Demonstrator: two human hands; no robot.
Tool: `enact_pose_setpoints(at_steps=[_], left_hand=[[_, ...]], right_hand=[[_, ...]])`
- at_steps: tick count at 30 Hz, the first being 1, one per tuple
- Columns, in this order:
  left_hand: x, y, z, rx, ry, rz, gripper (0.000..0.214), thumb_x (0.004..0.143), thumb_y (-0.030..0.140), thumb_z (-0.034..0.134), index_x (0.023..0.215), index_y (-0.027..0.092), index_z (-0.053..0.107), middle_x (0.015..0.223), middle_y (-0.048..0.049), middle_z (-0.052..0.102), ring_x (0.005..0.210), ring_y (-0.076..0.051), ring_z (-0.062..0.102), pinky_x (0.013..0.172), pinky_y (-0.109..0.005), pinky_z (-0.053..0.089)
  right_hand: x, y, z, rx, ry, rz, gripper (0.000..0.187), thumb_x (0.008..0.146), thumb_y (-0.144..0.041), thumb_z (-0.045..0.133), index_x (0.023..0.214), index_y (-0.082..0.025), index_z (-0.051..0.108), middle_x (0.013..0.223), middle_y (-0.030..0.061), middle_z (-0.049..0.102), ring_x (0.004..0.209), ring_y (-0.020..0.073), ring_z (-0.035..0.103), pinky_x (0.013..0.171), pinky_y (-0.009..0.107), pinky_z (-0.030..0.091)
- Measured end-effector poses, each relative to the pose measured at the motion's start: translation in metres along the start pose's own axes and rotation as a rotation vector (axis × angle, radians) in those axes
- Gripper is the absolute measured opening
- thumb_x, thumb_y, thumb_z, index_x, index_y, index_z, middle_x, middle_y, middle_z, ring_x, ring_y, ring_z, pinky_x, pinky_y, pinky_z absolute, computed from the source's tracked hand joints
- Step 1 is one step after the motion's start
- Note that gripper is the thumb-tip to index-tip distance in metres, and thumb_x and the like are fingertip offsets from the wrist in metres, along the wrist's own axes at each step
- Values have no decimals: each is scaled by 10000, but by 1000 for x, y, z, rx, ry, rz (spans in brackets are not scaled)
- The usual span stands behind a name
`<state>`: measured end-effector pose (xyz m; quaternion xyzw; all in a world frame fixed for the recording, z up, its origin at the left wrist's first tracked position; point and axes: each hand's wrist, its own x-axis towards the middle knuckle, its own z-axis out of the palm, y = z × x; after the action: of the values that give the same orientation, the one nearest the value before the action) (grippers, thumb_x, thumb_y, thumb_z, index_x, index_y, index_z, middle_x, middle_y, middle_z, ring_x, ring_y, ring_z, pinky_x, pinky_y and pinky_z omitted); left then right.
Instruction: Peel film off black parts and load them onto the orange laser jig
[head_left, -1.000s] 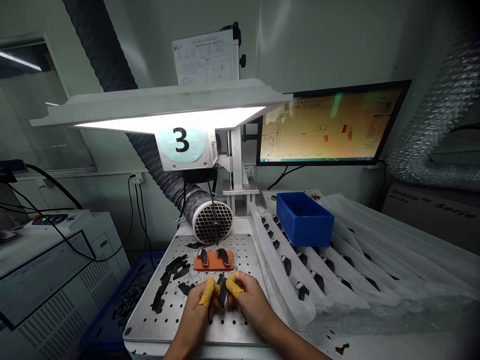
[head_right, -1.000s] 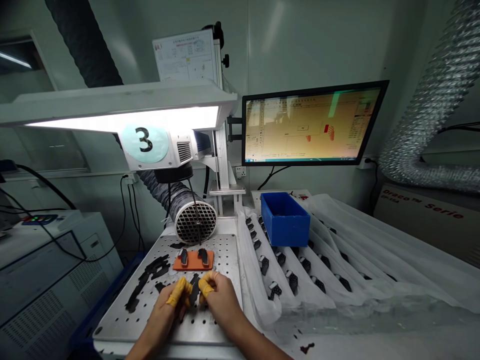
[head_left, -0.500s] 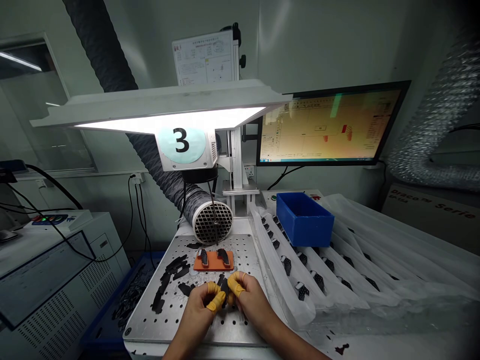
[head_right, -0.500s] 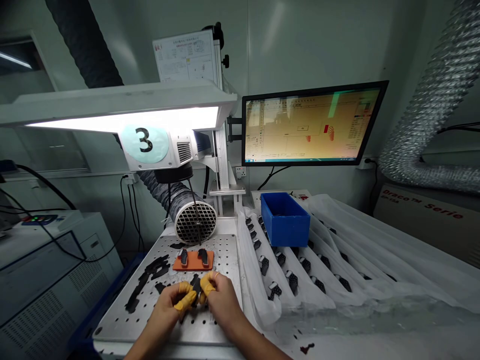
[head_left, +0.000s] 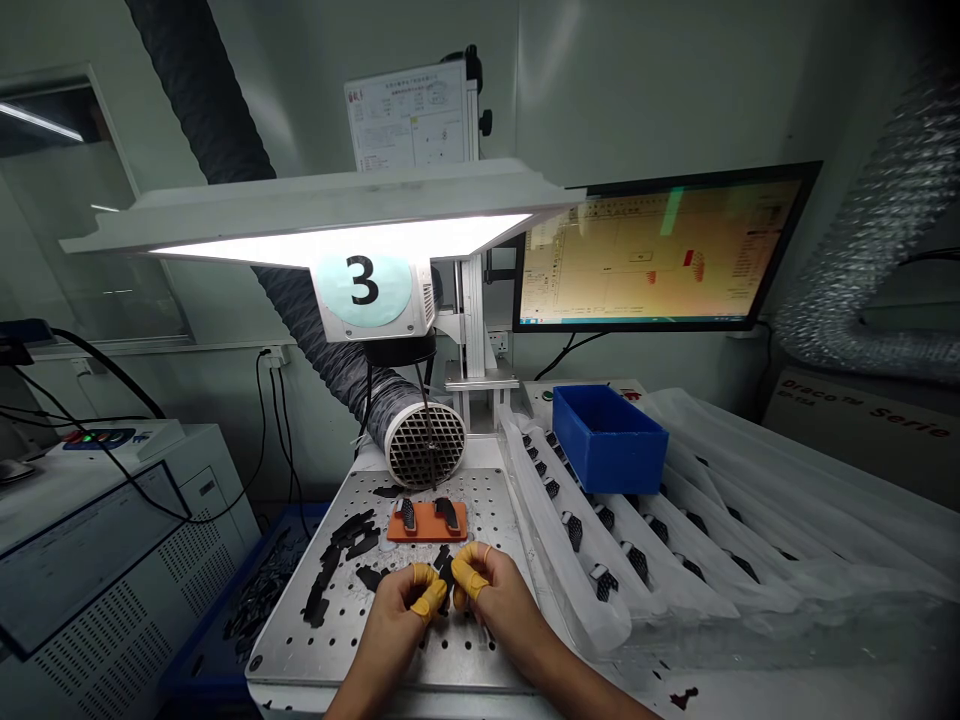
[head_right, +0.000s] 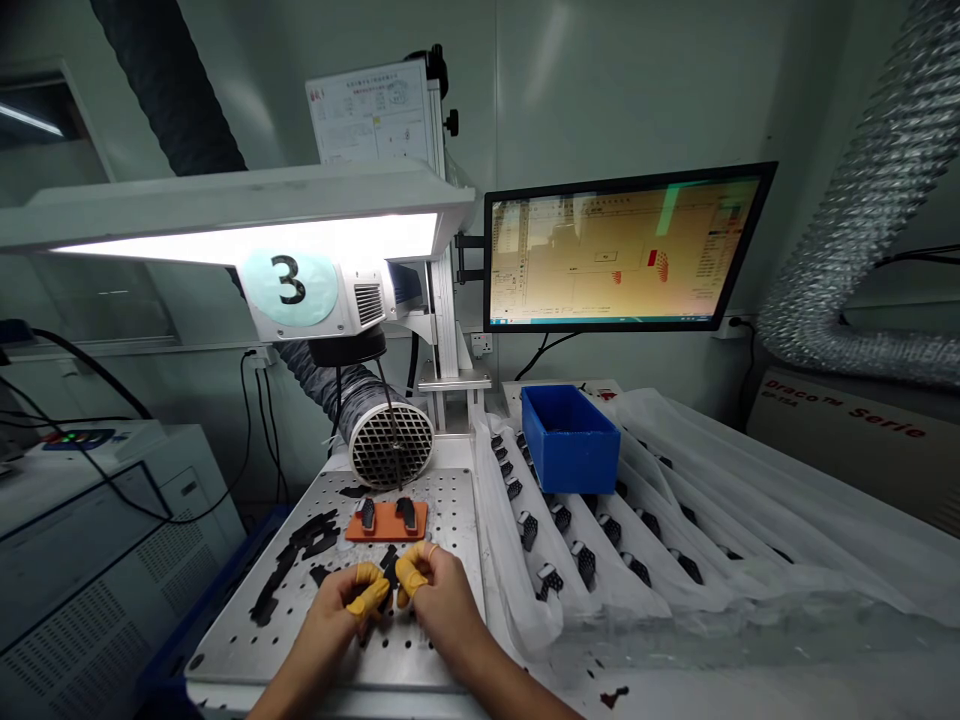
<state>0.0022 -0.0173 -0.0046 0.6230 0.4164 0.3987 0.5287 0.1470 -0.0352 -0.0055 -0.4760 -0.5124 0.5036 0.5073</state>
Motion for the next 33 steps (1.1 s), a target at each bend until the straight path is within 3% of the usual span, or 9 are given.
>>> enact_pose_setpoints(at_steps=[15,33], left_hand=[[-1,-3,-1,54,-5,20,195,723,284,567,587,156,512,554,23,477,519,-93,374,505,-213,302],[0,-3,-1,81,1,32,270,713,379,622,588,153,543,571,8,506,553,-117,419,531,-223,329]], right_hand=[[-1,-3,1,-23,-4,-34,152,776,-302,549,725,-163,515,593,-15,545,541,119,504,504,229,377],[1,4,0,5,-18,-69,131,791,-283,546,729,-170,525,612,-16,543,568,125,519,539,235,408]])
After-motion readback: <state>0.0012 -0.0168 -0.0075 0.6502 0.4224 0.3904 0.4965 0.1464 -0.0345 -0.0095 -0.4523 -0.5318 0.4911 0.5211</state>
